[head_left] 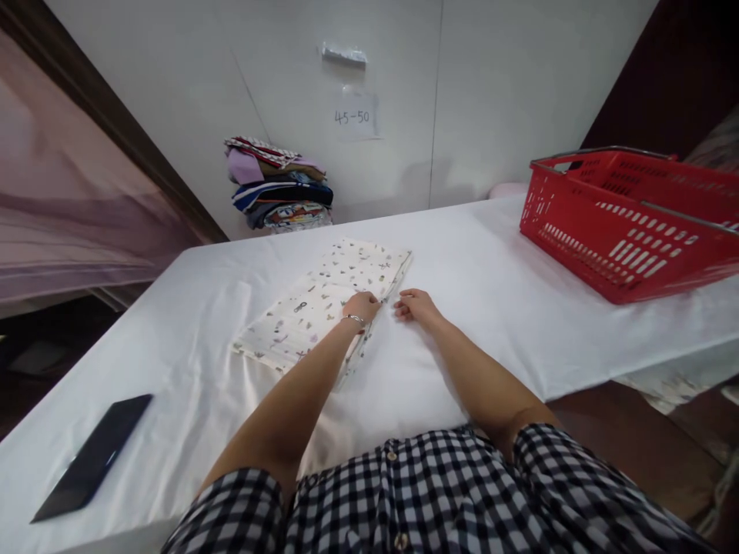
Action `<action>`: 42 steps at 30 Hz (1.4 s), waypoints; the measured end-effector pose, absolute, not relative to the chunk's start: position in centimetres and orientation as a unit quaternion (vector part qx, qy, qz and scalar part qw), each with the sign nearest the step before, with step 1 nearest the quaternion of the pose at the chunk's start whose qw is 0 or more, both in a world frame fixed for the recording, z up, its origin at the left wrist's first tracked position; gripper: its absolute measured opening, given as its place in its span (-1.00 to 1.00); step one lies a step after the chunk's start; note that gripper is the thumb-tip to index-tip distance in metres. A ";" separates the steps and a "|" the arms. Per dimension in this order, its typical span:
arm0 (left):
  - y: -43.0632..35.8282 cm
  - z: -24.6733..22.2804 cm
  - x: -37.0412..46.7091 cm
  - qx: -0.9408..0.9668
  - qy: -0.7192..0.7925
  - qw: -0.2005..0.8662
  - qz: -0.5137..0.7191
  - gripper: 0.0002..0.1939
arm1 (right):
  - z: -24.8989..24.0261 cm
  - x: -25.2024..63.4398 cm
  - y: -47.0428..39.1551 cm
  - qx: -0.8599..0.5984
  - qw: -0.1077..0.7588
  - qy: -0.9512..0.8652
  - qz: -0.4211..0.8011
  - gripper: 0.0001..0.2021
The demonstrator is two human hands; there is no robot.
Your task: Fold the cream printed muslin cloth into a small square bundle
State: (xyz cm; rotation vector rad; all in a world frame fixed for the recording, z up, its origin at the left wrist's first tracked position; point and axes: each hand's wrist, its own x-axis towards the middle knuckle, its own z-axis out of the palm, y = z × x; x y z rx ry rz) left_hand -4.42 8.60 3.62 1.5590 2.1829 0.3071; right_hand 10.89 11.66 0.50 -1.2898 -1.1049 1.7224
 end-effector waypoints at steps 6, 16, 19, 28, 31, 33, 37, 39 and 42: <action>8.6 3.4 -4.9 0.521 0.797 0.270 0.147 -0.71 | 0.1 10.6 11.7 -0.492 0.279 -0.485 0.667 -0.93; 8.2 3.3 -4.9 0.534 0.788 0.242 0.187 -0.81 | 0.7 9.0 13.1 -0.517 0.253 -0.550 0.605 -0.90; 8.3 3.2 -5.0 0.549 0.783 0.219 0.195 -0.85 | 0.8 8.6 13.5 -0.529 0.242 -0.568 0.581 -0.86; 8.3 2.8 -5.1 0.572 0.767 0.220 0.192 -0.78 | 0.9 7.6 15.1 -0.575 0.181 -0.614 0.509 -0.83; 8.6 3.2 -5.7 0.586 0.758 0.213 0.192 -0.72 | 1.2 7.1 15.5 -0.584 0.162 -0.620 0.499 -0.83; 9.0 3.5 -6.7 0.582 0.770 0.186 0.183 -0.71 | 1.5 6.8 15.4 -0.586 0.157 -0.618 0.501 -0.84; 9.5 3.6 -10.0 0.617 0.773 0.066 0.134 -0.58 | 2.2 6.7 14.9 -0.594 0.159 -0.591 0.522 -0.85; 9.4 2.9 -11.8 0.625 0.775 0.038 0.084 -0.49 | 2.3 7.1 14.5 -0.598 0.167 -0.573 0.536 -0.85; 9.0 1.5 -13.8 0.611 0.788 0.070 0.031 -0.40 | 2.2 7.9 14.2 -0.596 0.182 -0.548 0.558 -0.84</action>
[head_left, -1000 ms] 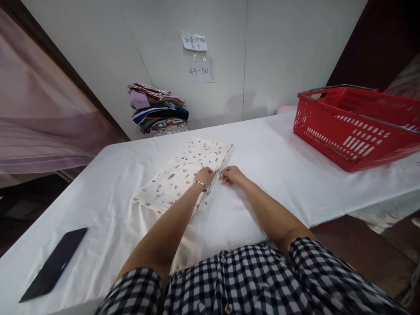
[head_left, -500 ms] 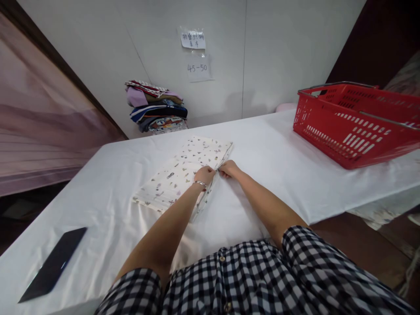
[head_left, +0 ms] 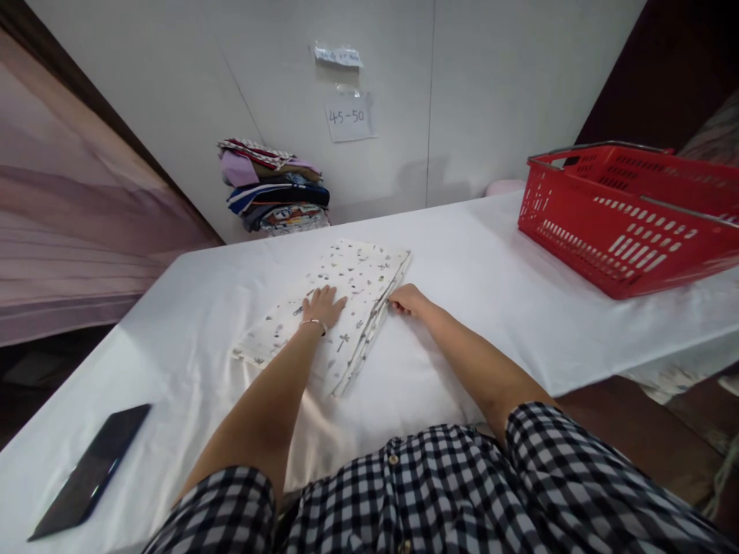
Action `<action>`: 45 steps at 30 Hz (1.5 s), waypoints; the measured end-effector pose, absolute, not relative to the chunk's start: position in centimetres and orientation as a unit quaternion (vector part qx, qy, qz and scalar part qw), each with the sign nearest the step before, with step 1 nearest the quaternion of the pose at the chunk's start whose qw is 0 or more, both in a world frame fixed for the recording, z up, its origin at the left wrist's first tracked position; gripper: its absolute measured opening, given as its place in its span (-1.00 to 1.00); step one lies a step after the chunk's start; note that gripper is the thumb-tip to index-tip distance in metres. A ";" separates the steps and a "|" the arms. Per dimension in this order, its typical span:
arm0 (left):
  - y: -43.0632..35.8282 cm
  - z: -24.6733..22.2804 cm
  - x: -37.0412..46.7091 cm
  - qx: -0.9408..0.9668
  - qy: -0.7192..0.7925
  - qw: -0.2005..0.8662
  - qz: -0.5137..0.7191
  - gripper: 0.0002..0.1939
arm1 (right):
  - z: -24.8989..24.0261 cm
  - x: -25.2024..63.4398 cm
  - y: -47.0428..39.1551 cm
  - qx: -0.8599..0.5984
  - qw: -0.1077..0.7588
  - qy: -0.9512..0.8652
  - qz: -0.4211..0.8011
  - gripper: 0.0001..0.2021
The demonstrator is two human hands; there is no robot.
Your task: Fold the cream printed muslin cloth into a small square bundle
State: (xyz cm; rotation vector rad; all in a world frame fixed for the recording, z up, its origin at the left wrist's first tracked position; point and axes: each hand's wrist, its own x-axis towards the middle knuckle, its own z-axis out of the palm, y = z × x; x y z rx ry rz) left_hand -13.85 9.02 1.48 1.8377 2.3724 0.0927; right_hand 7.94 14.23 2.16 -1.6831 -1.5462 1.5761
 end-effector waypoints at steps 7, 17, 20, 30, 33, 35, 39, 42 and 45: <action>9.5 1.0 -14.4 0.590 0.801 0.097 0.043 -0.40 | 1.2 8.5 15.0 -0.559 0.185 -0.517 0.621 -0.85; 14.7 2.0 -11.6 0.625 0.774 0.101 0.032 -0.34 | 1.6 7.8 15.7 -0.552 0.210 -0.464 0.660 -0.84; 15.6 1.5 -11.9 0.622 0.776 0.102 0.014 -0.30 | 1.7 8.1 15.9 -0.553 0.213 -0.449 0.668 -0.80; 16.9 1.6 -12.6 0.609 0.786 0.106 0.024 -0.32 | 1.2 7.4 17.8 -0.544 0.224 -0.434 0.683 -0.85; 18.1 1.9 -12.5 0.620 0.778 0.095 0.027 -0.30 | 1.3 7.1 18.4 -0.553 0.236 -0.424 0.677 -0.81; 18.7 1.6 -12.7 0.626 0.775 0.091 0.020 -0.30 | 1.3 7.3 18.6 -0.558 0.244 -0.419 0.673 -0.79; 19.0 0.7 -13.4 0.614 0.783 0.095 0.002 -0.27 | 1.2 8.2 18.6 -0.554 0.251 -0.421 0.673 -0.76; 19.1 0.4 -13.7 0.615 0.783 0.097 0.003 -0.27 | 1.1 8.6 18.8 -0.545 0.242 -0.425 0.681 -0.79; 19.5 0.8 -13.5 0.609 0.787 0.097 0.015 -0.31 | 1.1 8.3 19.7 -0.541 0.232 -0.427 0.686 -0.82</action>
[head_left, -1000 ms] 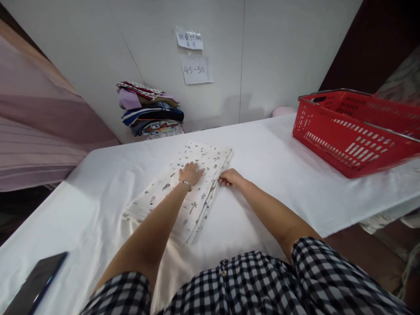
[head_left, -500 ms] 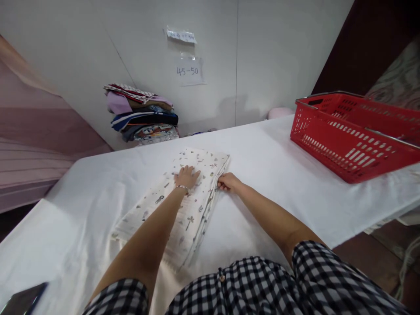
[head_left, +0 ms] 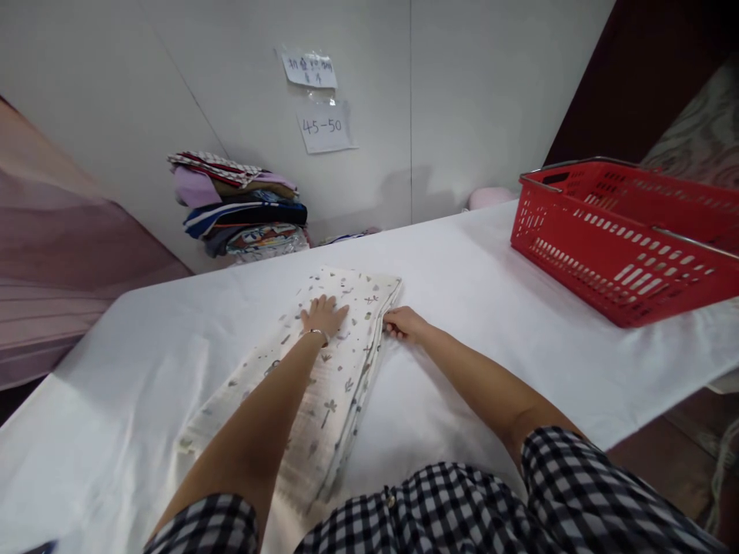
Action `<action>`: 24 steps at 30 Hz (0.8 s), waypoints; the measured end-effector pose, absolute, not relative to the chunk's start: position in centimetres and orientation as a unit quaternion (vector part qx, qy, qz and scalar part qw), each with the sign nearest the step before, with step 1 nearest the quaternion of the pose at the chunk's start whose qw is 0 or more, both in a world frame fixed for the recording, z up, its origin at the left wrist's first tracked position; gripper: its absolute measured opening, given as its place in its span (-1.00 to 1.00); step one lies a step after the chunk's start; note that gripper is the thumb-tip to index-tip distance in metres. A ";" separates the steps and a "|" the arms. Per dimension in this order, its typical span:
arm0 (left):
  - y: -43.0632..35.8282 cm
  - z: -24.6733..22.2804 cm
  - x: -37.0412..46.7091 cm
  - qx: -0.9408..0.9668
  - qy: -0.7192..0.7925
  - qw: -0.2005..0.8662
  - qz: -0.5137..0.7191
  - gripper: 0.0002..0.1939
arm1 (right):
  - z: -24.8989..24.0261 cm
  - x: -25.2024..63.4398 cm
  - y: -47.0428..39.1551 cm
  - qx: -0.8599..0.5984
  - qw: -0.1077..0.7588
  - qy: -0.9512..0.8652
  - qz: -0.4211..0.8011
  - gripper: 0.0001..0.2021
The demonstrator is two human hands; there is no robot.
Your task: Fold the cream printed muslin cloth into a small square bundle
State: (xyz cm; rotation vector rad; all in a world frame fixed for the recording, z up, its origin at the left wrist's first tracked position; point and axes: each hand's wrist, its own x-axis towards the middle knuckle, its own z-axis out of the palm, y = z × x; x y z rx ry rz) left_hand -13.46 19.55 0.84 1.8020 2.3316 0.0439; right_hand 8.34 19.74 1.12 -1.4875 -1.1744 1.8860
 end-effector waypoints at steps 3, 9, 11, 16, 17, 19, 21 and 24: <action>20.7 1.5 -12.9 0.608 0.789 0.083 0.029 -0.33 | 1.3 8.0 21.2 -0.549 0.234 -0.426 0.680 -0.82; 23.7 1.6 -12.8 0.617 0.784 0.061 -0.001 -0.28 | 1.5 8.4 23.0 -0.572 0.248 -0.410 0.666 -0.74; 24.2 1.1 -13.4 0.606 0.792 0.069 -0.009 -0.24 | 1.5 8.8 23.0 -0.569 0.257 -0.412 0.663 -0.73; 24.7 0.5 -14.3 0.591 0.802 0.086 -0.012 -0.20 | 1.5 9.6 22.8 -0.559 0.254 -0.421 0.668 -0.73; 24.8 0.6 -14.3 0.590 0.803 0.084 -0.009 -0.21 | 1.5 9.6 23.0 -0.557 0.248 -0.421 0.672 -0.74; 25.1 0.8 -14.1 0.588 0.806 0.072 0.004 -0.23 | 1.6 9.6 23.6 -0.554 0.236 -0.421 0.678 -0.76; 25.5 1.0 -13.9 0.588 0.807 0.056 0.015 -0.25 | 1.6 9.4 24.4 -0.556 0.230 -0.420 0.679 -0.77; 26.6 1.1 -13.8 0.594 0.803 0.044 0.012 -0.27 | 1.6 9.0 25.7 -0.568 0.234 -0.413 0.672 -0.77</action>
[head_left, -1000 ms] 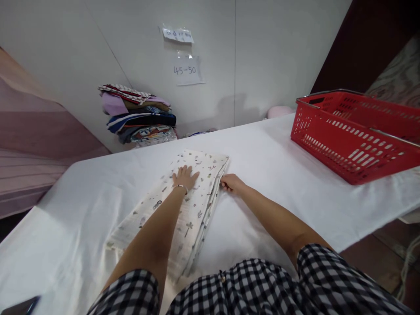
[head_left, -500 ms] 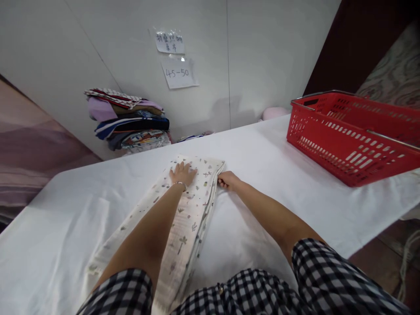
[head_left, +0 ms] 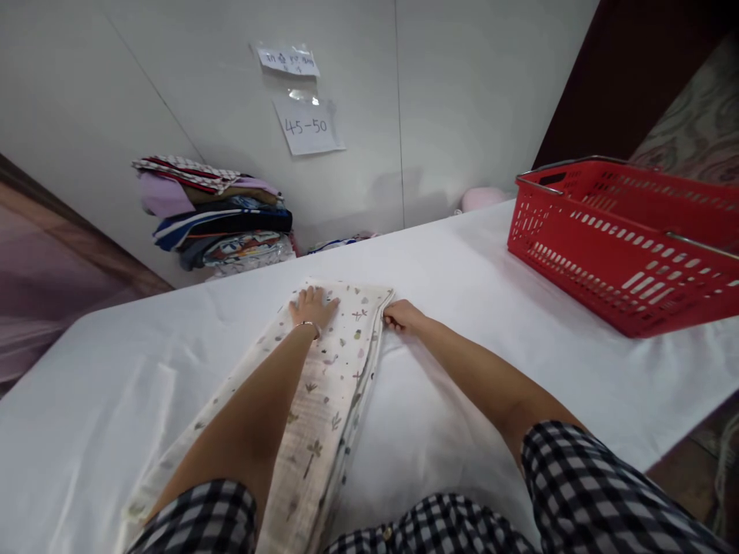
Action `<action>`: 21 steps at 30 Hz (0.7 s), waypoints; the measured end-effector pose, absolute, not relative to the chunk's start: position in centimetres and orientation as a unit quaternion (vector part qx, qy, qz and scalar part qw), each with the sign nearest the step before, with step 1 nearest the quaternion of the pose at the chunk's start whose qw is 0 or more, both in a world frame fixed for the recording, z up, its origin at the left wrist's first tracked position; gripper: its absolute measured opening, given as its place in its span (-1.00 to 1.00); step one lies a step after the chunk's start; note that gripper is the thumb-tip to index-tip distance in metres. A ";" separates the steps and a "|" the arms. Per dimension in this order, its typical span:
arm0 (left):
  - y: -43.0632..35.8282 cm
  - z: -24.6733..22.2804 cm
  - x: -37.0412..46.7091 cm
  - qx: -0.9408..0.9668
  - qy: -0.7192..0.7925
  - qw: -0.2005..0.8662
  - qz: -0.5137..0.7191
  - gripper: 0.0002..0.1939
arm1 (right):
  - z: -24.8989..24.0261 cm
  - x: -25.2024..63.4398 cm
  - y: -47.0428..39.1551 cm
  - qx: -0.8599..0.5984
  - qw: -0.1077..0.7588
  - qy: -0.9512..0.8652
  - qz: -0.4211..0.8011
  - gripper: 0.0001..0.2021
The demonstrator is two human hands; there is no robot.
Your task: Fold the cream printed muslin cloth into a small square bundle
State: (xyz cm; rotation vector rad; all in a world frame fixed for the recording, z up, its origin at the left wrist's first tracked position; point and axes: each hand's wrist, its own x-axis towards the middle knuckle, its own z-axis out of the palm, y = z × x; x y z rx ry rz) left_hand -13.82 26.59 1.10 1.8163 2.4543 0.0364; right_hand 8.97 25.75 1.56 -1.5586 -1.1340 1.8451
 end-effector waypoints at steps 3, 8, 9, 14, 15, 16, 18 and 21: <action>27.8 1.0 -13.9 0.604 0.796 0.033 0.009 -0.29 | 1.5 8.7 26.6 -0.581 0.245 -0.401 0.665 -0.74; 29.3 0.7 -14.5 0.611 0.791 0.024 0.002 -0.25 | 1.3 9.1 26.9 -0.579 0.275 -0.398 0.656 -0.73; 29.5 0.6 -14.7 0.611 0.791 0.030 0.000 -0.24 | 1.2 9.4 26.9 -0.576 0.281 -0.400 0.655 -0.74; 29.9 -0.1 -15.4 0.610 0.791 0.046 -0.010 -0.20 | 1.0 10.4 26.9 -0.567 0.282 -0.400 0.663 -0.75; 30.0 -0.2 -15.4 0.611 0.791 0.039 -0.007 -0.21 | 1.0 10.5 27.0 -0.566 0.277 -0.398 0.666 -0.75; 30.1 -0.3 -15.5 0.613 0.789 0.029 -0.002 -0.21 | 1.0 10.5 27.3 -0.566 0.272 -0.396 0.670 -0.76; 30.2 -0.4 -15.5 0.619 0.785 0.012 0.007 -0.22 | 1.0 10.5 27.8 -0.569 0.265 -0.392 0.672 -0.77; 30.5 -0.5 -15.4 0.626 0.779 0.023 0.000 -0.23 | 0.9 10.2 28.9 -0.579 0.265 -0.388 0.666 -0.77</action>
